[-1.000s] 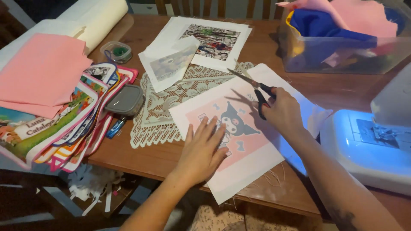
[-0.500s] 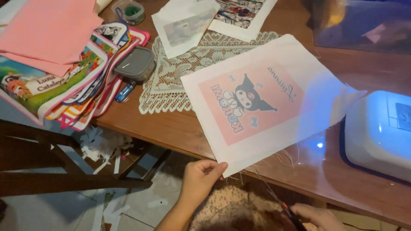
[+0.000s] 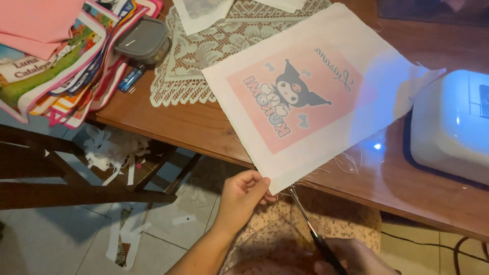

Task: A person uses a sewing machine to stitch fabric and then uses scissors to cut out printed designs from fabric sheets.

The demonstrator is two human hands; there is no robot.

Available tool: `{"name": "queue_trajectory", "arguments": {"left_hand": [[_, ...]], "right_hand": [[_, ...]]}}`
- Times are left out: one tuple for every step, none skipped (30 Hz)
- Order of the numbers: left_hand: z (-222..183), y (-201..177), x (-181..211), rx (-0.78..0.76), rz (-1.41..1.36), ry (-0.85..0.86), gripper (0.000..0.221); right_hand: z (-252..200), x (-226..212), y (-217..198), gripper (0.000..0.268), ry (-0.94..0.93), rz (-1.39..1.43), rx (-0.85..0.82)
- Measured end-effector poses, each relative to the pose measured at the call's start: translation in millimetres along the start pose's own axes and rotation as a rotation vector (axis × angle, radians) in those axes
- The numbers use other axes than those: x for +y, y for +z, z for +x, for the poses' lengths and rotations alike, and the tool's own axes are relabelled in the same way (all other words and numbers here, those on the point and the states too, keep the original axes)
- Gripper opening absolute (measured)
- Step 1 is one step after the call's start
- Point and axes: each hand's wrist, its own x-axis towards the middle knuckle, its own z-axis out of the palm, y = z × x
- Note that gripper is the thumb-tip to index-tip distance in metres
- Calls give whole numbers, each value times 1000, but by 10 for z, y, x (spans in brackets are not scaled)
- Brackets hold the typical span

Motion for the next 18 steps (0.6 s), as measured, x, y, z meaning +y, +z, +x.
{"name": "queue_trajectory", "arguments": {"left_hand": [[-3, -2, -17, 5, -11, 2, 20], [-3, -4, -33, 9, -23, 5, 19], [-11, -1, -28, 8, -24, 2, 19], [-17, 0, -24, 6, -12, 20, 20], [-23, 2, -19, 3, -1, 38, 21], [-31, 7, 3, 2, 1, 35, 21], [-38, 12, 25, 21, 2, 28, 17], [-42, 22, 45, 41, 1, 21, 14], [-32, 26, 26, 41, 0, 18, 14], [-24, 26, 9, 48, 1, 14, 16], [-14, 27, -7, 54, 2, 9, 18], [-20, 25, -5, 53, 2, 6, 18], [-24, 24, -2, 45, -7, -13, 18], [-25, 23, 2, 36, -16, -31, 19], [-22, 24, 7, 34, -15, -34, 19], [-20, 27, 11, 35, -27, -53, 19], [-17, 30, 15, 36, -38, -71, 20], [-19, 28, 16, 33, -37, -75, 20]], "right_hand": [[243, 169, 66, 20, -305, 160, -150], [485, 338, 131, 21, -614, 327, -291], [455, 344, 199, 21, -611, 327, -292], [428, 348, 266, 22, -637, 403, -192], [400, 351, 331, 26, -660, 478, -90], [458, 324, 311, 26, -658, 480, -91], [517, 298, 292, 34, -751, 358, -112], [578, 272, 265, 43, -843, 232, -132], [600, 262, 274, 43, -840, 232, -133], [621, 250, 288, 43, -800, 255, -164], [643, 237, 301, 42, -760, 278, -195], [638, 223, 313, 42, -757, 280, -196], [634, 210, 323, 40, -738, 304, -193], [631, 194, 334, 39, -719, 328, -190], [661, 201, 348, 39, -716, 331, -190], [690, 211, 363, 44, -711, 261, -138], [719, 220, 377, 50, -706, 191, -87], [717, 215, 394, 50, -702, 194, -87]]}}
